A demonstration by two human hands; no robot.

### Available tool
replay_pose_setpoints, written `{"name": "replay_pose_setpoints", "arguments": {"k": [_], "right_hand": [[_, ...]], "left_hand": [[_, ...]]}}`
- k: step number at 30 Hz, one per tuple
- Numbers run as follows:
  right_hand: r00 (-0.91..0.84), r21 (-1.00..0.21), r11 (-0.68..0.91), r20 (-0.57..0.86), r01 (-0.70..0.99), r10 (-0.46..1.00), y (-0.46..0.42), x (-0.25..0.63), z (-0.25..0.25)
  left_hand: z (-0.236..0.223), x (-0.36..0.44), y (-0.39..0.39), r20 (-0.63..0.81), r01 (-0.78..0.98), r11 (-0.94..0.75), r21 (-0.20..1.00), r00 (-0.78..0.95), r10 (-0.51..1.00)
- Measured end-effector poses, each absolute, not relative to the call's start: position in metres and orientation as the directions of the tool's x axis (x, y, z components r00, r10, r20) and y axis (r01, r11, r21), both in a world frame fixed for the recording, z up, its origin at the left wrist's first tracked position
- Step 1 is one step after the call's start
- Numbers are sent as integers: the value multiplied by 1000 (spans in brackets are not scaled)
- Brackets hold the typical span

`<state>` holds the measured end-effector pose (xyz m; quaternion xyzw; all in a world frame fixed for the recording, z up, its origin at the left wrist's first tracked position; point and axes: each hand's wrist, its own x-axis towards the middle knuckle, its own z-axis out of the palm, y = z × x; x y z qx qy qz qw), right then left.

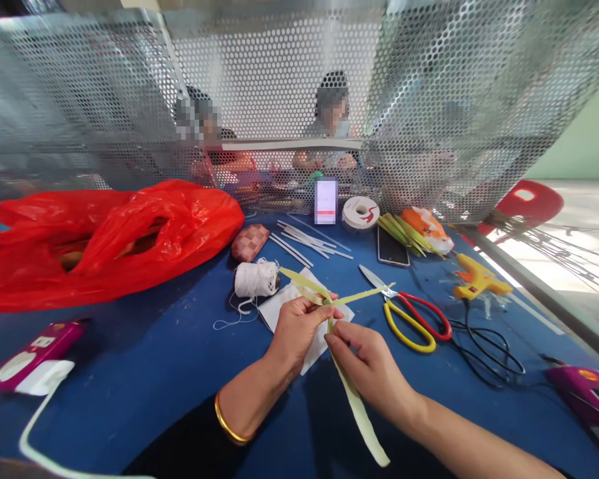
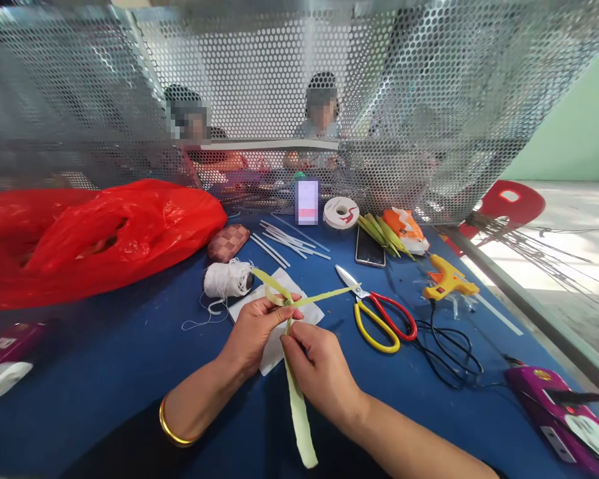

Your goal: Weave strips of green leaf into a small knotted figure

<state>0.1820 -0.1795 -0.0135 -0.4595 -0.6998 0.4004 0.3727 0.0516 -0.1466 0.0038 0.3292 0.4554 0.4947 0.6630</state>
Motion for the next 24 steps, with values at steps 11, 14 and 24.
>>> {"name": "replay_pose_setpoints", "arguments": {"k": [11, 14, 24], "right_hand": [[23, -874, -180, -213, -451, 977, -150, 195, -4], [34, -888, -134, -165, -440, 986, -149, 196, -5], [158, -959, 109, 69, -263, 985, -157, 196, -7]], "left_hand": [[8, 50, -145, -239, -320, 300, 899, 215, 947], [7, 52, -147, -233, -313, 289, 905, 203, 951], [6, 53, -148, -156, -171, 175, 970, 121, 980]]}}
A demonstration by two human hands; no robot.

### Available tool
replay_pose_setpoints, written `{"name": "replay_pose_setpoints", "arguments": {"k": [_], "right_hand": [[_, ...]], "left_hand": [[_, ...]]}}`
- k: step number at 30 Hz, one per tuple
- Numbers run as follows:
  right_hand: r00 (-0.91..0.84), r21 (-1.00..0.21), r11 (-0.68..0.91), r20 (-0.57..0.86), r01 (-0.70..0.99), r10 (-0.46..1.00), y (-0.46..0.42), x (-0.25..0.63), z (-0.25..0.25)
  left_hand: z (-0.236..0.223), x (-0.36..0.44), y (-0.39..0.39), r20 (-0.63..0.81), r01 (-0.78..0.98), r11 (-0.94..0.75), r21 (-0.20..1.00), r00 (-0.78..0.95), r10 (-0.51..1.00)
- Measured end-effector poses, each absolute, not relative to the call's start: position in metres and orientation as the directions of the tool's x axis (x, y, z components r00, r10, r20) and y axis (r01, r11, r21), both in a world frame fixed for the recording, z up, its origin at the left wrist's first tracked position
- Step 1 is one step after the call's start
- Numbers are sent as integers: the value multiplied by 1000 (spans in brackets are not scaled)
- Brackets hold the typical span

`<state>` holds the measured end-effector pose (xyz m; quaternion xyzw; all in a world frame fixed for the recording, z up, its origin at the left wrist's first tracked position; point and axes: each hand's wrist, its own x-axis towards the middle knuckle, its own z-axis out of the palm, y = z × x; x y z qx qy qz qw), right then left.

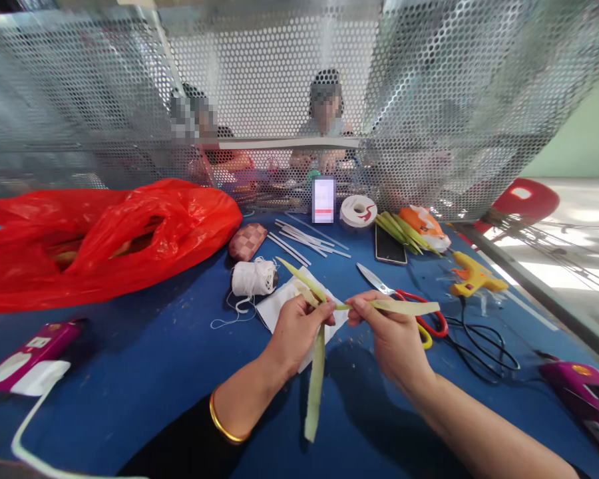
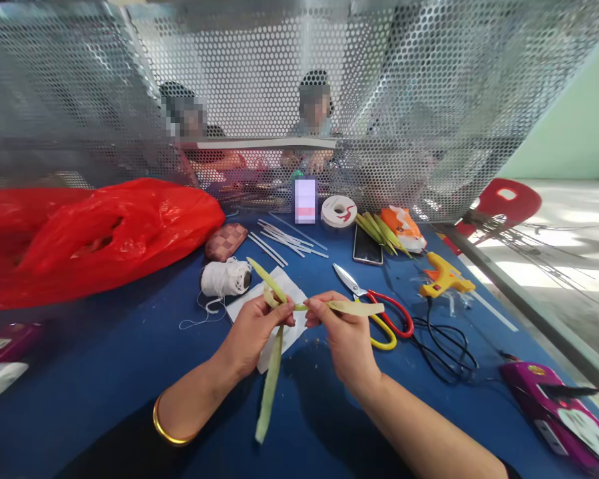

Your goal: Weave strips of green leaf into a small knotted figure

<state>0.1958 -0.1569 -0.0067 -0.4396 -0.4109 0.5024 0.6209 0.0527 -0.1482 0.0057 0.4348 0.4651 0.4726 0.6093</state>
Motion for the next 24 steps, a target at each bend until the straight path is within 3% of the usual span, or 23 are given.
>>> {"name": "replay_pose_setpoints", "arguments": {"k": [9, 12, 14, 16, 19, 21, 24], "right_hand": [[87, -982, 73, 58, -174, 995, -146, 208, -2], [322, -977, 160, 108, -140, 941, -133, 224, 6], [477, -976, 218, 181, -22, 860, -126, 236, 12], [377, -966, 172, 234, 191, 896, -123, 244, 16], [-18, -937, 91, 90, 337, 996, -126, 242, 15], [-206, -975, 31, -15, 219, 978, -132, 233, 12], [-290, -989, -133, -108, -67, 951, -141, 219, 8]], "left_hand": [[5, 49, -146, -185, -257, 233, 938, 199, 962], [10, 46, -146, -203, -299, 278, 913, 258, 945], [13, 45, -148, -225, -282, 314, 907, 306, 925], [15, 45, -150, -243, -233, 338, 912, 357, 902], [15, 48, -153, -278, -159, 365, 917, 400, 873], [12, 50, -154, -296, -109, 369, 923, 409, 863], [8, 53, -156, -253, 9, 273, 962, 408, 877]]}}
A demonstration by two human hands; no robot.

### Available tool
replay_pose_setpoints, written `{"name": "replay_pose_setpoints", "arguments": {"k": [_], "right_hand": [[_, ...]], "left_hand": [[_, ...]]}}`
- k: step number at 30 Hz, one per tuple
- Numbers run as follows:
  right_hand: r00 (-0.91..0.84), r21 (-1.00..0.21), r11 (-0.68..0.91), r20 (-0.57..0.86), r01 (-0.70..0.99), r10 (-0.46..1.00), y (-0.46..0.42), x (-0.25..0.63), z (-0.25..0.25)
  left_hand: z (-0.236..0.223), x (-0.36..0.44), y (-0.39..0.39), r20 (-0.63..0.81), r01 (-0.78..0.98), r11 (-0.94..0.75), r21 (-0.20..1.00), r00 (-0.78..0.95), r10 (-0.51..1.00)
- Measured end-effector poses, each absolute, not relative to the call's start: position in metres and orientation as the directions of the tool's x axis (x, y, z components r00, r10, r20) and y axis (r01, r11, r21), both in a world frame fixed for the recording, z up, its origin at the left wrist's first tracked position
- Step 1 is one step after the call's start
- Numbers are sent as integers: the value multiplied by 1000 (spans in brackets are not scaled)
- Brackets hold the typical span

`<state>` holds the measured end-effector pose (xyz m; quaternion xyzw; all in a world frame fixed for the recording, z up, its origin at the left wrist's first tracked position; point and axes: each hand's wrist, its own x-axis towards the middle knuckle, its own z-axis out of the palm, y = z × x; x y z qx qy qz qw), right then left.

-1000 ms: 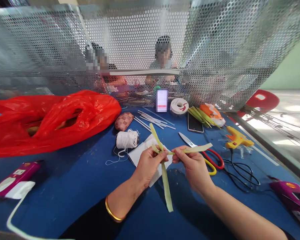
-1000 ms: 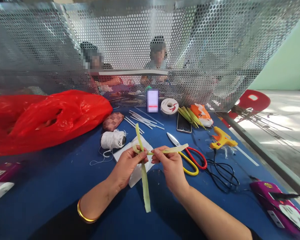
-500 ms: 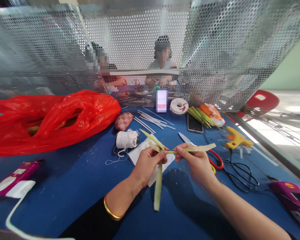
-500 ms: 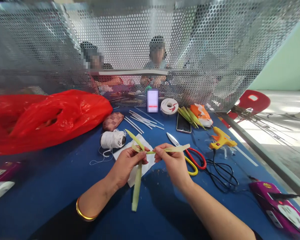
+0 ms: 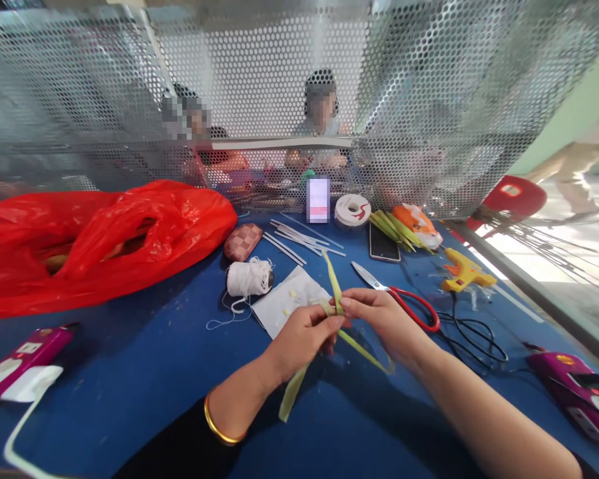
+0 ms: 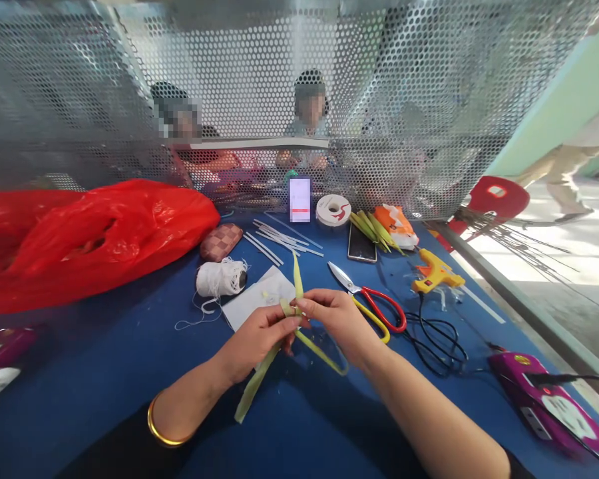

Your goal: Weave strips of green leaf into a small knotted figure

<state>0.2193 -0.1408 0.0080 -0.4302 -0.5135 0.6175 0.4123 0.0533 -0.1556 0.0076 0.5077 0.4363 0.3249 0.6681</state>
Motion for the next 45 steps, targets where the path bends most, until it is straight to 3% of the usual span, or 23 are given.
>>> {"name": "replay_pose_setpoints", "arguments": {"k": [3, 9, 11, 13, 16, 18, 20, 22, 26, 29, 38, 45], "right_hand": [[-227, -964, -172, -125, -202, 966, -146, 211, 5], [-64, -979, -75, -63, -190, 996, -146, 206, -5], [-41, -999, -37, -35, -35, 999, -144, 209, -5], [23, -972, 73, 80, 225, 996, -142, 215, 1], [85, -781, 295, 404, 551, 911, -142, 225, 13], [-34, -670, 405, 494, 622, 869, -143, 227, 18], [-210, -675, 457, 418, 579, 884, -143, 226, 18], [-321, -764, 429, 302, 482, 898, -143, 223, 16], [-261, -949, 160, 87, 272, 961, -144, 217, 15], [-227, -989, -41, -72, 141, 971, -148, 214, 16], [-139, -992, -106, -115, 71, 984, -157, 202, 7], [-121, -995, -63, -72, 77, 990, -159, 200, 3]], "left_hand": [[5, 55, -157, -220, 89, 201, 976, 410, 885], [4, 54, -157, -239, 58, 240, 969, 471, 849], [2, 54, -157, -252, 65, 252, 966, 468, 847], [0, 54, -157, -266, 69, 264, 962, 448, 854], [-3, 54, -156, -288, 66, 290, 955, 456, 842], [-2, 54, -156, -292, 69, 295, 953, 467, 835], [-1, 54, -156, -294, 84, 290, 953, 473, 830], [2, 53, -156, -298, 107, 283, 953, 495, 817], [5, 51, -156, -302, 103, 292, 951, 514, 803], [4, 51, -156, -307, 93, 302, 949, 493, 814], [4, 50, -155, -336, 162, 295, 942, 523, 784], [7, 50, -156, -352, 192, 295, 936, 538, 766]]}}
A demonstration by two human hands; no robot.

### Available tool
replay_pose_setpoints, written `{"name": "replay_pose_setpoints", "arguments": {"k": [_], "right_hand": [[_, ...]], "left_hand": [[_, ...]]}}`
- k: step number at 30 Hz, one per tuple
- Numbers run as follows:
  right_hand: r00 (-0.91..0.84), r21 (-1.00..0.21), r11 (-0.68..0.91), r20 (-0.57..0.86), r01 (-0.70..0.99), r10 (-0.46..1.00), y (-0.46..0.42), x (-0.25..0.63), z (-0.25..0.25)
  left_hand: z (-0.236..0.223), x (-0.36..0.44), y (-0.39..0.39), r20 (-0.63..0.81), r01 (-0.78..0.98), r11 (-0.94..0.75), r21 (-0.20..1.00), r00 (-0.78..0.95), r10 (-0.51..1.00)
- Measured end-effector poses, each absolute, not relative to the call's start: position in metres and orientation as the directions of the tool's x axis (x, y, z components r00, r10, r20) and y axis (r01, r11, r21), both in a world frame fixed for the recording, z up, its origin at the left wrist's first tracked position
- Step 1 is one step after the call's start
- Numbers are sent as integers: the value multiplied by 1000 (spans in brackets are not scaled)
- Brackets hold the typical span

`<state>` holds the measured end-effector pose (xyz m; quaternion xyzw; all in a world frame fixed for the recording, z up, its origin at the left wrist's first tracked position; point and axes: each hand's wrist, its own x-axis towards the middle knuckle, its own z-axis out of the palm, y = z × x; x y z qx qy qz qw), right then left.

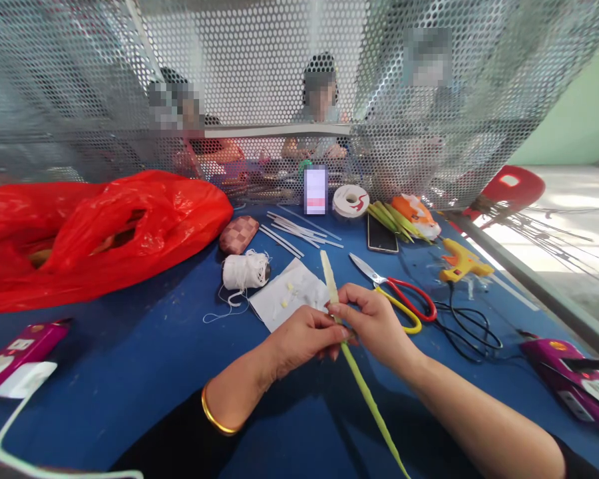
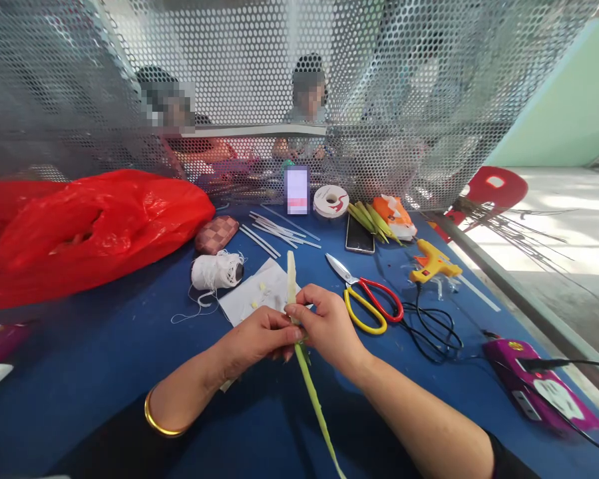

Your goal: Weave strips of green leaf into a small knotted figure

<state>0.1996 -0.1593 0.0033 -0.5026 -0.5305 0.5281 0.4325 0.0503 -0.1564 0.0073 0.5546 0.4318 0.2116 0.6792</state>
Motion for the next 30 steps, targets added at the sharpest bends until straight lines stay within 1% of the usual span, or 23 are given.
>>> {"name": "replay_pose_setpoints", "arguments": {"k": [7, 11, 16, 18, 20, 22, 23, 24, 25, 27, 30], "right_hand": [[-133, -991, -30, -47, 128, 990, -160, 201, 0], [-128, -989, -25, -44, 148, 991, -161, 200, 1], [-122, -983, 39, 17, 177, 992, -156, 201, 0], [-139, -971, 105, 76, 213, 987, -152, 205, 2], [-133, -934, 237, 207, 269, 969, -149, 210, 5], [-62, -861, 364, 367, 354, 928, -147, 216, 8], [-9, -830, 388, 420, 399, 907, -146, 218, 10], [37, -817, 381, 438, 434, 898, -146, 219, 11], [60, -824, 350, 417, 446, 907, -146, 220, 12], [18, -883, 257, 287, 392, 958, -146, 219, 13], [-183, -983, 71, 38, 172, 982, -148, 213, 12]], "left_hand": [[6, 50, -156, -340, 190, 282, 940, 569, 748], [5, 49, -157, -353, 167, 317, 934, 578, 736], [3, 50, -157, -353, 108, 355, 929, 550, 757], [4, 51, -157, -363, 42, 401, 915, 518, 775], [5, 52, -156, -371, -52, 450, 891, 485, 792], [7, 51, -154, -375, -150, 469, 870, 416, 828], [8, 50, -153, -375, -191, 462, 866, 364, 853], [9, 49, -151, -368, -227, 445, 866, 312, 876], [10, 48, -150, -359, -254, 425, 869, 267, 894], [11, 46, -148, -340, -291, 390, 874, 209, 917], [12, 45, -147, -319, -324, 360, 875, 172, 932]]}}
